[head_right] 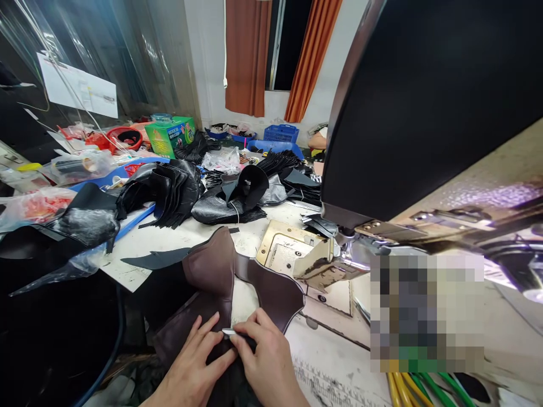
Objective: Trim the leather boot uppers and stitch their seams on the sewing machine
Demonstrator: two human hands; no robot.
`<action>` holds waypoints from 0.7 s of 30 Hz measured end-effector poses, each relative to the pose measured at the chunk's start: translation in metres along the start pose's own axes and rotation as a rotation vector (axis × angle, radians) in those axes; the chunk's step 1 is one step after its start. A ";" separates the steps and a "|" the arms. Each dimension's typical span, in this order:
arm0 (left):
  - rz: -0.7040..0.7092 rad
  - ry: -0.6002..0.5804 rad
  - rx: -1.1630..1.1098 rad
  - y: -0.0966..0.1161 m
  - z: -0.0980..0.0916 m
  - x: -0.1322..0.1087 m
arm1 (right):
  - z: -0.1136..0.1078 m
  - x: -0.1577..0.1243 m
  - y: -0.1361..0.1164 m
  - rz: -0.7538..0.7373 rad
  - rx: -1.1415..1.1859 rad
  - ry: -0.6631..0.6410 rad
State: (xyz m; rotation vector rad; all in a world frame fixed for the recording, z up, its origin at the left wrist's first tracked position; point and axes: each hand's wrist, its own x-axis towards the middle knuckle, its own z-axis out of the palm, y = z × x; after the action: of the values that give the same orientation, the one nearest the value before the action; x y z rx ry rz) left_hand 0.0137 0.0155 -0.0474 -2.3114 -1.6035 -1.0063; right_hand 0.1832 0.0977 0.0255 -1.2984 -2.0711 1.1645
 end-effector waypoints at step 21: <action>-0.005 -0.298 -0.084 -0.016 -0.044 0.051 | 0.004 -0.005 -0.001 -0.020 -0.301 0.016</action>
State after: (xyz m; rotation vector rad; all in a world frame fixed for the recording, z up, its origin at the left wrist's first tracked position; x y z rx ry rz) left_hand -0.0089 0.0400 0.0126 -2.6188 -1.6983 -0.7716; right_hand 0.1823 0.0914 0.0241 -1.4094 -2.3069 0.8532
